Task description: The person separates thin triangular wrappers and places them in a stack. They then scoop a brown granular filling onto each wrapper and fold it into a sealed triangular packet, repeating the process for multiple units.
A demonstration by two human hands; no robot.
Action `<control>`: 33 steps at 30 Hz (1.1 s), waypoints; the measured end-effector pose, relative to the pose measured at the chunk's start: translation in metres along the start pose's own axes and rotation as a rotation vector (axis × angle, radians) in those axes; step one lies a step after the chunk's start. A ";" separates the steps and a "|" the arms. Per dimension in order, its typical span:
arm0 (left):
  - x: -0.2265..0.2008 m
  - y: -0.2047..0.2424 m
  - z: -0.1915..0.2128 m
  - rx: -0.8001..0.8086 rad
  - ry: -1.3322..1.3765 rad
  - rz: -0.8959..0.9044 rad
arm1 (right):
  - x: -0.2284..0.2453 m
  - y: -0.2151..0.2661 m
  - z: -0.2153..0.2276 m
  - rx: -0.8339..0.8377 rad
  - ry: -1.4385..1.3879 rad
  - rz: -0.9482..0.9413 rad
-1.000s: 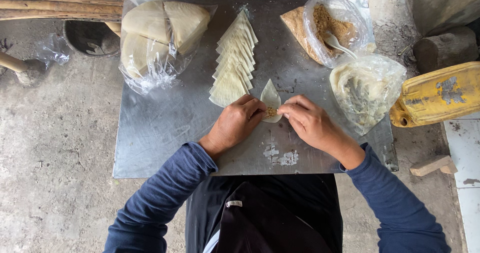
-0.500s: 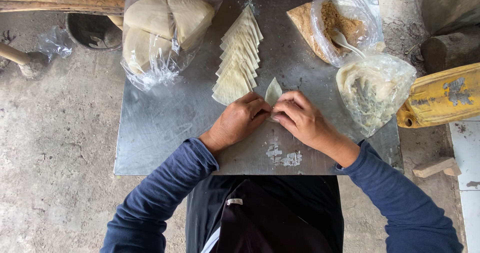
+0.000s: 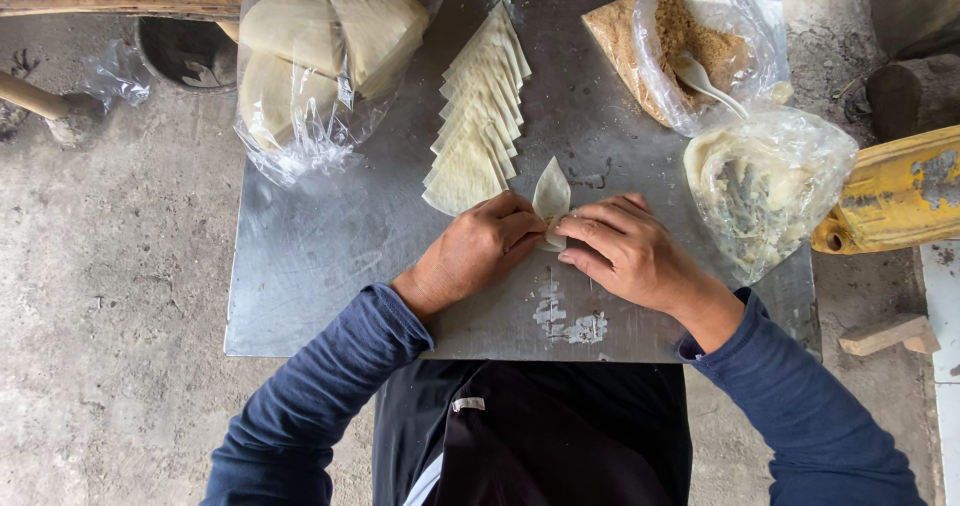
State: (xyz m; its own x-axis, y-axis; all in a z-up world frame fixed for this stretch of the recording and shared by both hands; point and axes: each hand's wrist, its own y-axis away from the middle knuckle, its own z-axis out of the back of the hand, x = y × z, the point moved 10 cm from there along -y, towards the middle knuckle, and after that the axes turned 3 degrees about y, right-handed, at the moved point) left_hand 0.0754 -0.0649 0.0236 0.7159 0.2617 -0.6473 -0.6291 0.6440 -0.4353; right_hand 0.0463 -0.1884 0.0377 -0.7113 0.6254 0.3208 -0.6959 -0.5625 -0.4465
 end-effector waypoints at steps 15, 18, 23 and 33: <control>-0.010 -0.001 0.008 0.043 0.027 -0.020 | 0.003 0.002 -0.008 0.068 0.063 0.016; -0.015 -0.001 0.006 0.032 -0.025 -0.053 | 0.003 0.002 -0.009 0.069 0.071 0.024; -0.017 0.003 -0.004 0.072 -0.262 -0.130 | 0.003 0.001 -0.011 0.081 0.073 0.044; -0.015 -0.004 0.003 0.073 -0.076 -0.081 | 0.012 -0.004 -0.006 -0.007 0.231 0.088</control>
State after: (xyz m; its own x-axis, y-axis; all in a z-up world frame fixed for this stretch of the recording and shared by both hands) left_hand 0.0677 -0.0691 0.0372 0.7857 0.2586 -0.5619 -0.5468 0.7150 -0.4356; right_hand 0.0409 -0.1748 0.0381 -0.7269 0.6820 0.0810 -0.6311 -0.6168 -0.4705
